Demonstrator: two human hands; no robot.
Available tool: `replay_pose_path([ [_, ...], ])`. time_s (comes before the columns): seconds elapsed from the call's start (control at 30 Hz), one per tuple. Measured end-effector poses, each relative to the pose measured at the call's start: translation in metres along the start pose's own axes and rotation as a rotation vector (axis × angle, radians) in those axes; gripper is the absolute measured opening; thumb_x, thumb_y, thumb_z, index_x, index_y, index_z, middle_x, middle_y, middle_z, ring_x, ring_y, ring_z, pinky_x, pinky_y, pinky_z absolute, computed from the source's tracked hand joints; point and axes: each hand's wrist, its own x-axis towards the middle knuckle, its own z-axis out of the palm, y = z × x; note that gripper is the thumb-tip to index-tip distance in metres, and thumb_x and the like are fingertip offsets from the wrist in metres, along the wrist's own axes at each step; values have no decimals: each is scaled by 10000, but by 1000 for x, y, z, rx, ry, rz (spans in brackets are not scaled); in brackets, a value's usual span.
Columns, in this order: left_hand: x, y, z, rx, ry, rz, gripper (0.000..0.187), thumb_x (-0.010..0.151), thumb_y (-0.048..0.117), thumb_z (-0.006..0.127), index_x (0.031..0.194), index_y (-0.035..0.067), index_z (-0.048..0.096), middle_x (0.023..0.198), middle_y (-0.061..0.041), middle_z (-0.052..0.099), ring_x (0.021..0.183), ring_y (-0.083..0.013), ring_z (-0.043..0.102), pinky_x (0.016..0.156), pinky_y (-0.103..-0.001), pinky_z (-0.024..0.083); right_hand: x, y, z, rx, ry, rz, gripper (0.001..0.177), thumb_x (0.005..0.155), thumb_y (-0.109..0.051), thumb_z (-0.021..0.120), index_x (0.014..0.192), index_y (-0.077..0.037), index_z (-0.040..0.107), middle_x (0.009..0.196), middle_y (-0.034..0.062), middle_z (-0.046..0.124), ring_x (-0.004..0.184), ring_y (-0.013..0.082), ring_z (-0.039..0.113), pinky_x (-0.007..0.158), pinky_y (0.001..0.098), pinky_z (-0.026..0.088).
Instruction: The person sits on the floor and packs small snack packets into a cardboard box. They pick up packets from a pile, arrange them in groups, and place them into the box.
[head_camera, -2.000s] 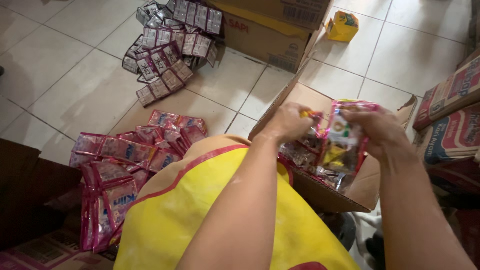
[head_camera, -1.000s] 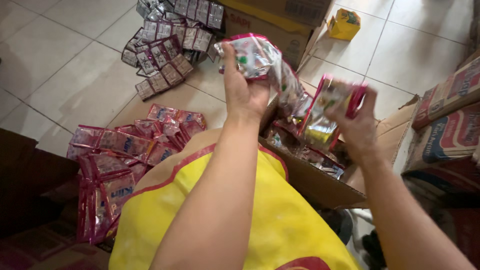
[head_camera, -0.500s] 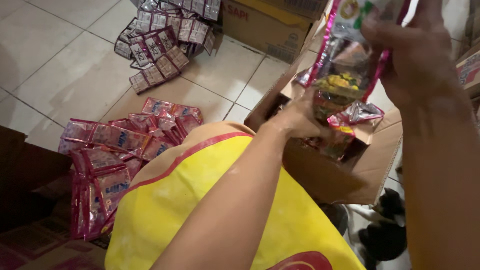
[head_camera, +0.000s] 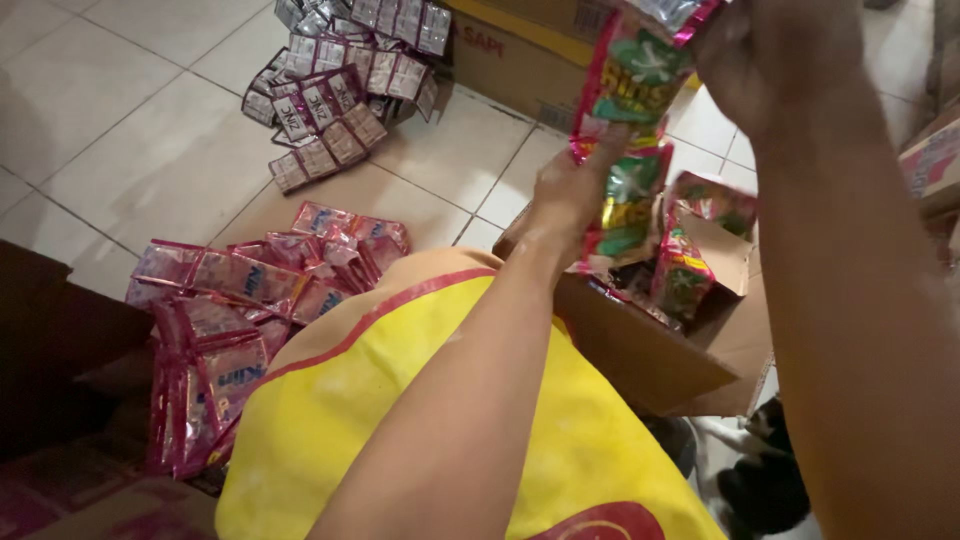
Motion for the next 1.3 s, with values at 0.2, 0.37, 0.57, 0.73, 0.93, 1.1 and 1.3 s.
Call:
replay_pose_path([
  [0.2, -4, 2, -8, -462, -308, -65, 572, 900, 517, 742, 1066, -29, 698, 838, -137, 740, 673, -226, 700, 625, -393, 573, -3, 43, -47, 83, 278, 386, 242, 1030, -407, 549, 1084, -183, 621, 1161, 21, 609, 1068, 208, 578, 1084, 597, 515],
  [0.37, -4, 13, -15, -779, -386, -19, 483, 906, 478, 733, 1104, 40, 684, 928, -100, 757, 756, -198, 742, 721, -356, 625, -44, 103, -62, -191, 363, 763, 618, 954, -697, 386, 1134, -167, 648, 1235, 63, 653, 1276, 292, 504, 1063, 582, 374],
  [0.57, -12, 31, -33, -754, -358, 224, 429, 902, 349, 802, 1168, 39, 668, 1000, -94, 747, 847, -200, 736, 803, -379, 619, -110, 141, -40, -376, 342, 973, 874, 892, -808, 354, 1237, -61, 650, 1279, 57, 642, 1254, 216, 554, 987, 550, 387],
  [0.73, -14, 55, -73, -590, -172, 487, 572, 857, 417, 863, 1213, 21, 653, 1033, -103, 720, 885, -229, 709, 836, -398, 601, -118, 117, 13, -535, -270, 527, 439, 879, -301, 743, 1221, -30, 692, 1122, 48, 748, 1021, 154, 680, 903, 342, 543],
  [0.93, -19, 99, -139, -546, 32, 649, 877, 758, 523, 906, 1399, 54, 535, 1266, -81, 660, 1148, -190, 652, 1010, -377, 526, -85, 76, 92, -585, -259, 524, 331, 948, -197, 696, 1255, -77, 683, 1068, 48, 769, 893, 146, 687, 779, 351, 535],
  [1.1, -36, 128, -195, -305, 29, 660, 975, 793, 524, 890, 1494, 25, 431, 1279, -100, 659, 1139, -238, 664, 975, -401, 542, -46, 71, 138, -482, -330, 233, 294, 954, -188, 708, 1220, -61, 699, 1030, 29, 764, 805, 94, 652, 719, 276, 550],
  [1.3, -67, 114, -222, 143, 142, 461, 1024, 747, 541, 868, 1501, 53, 375, 1255, -117, 698, 1126, -172, 690, 968, -312, 549, -3, 74, 216, -29, -348, 159, 204, 994, -142, 691, 1157, -22, 665, 980, 40, 743, 750, 114, 669, 657, 275, 552],
])
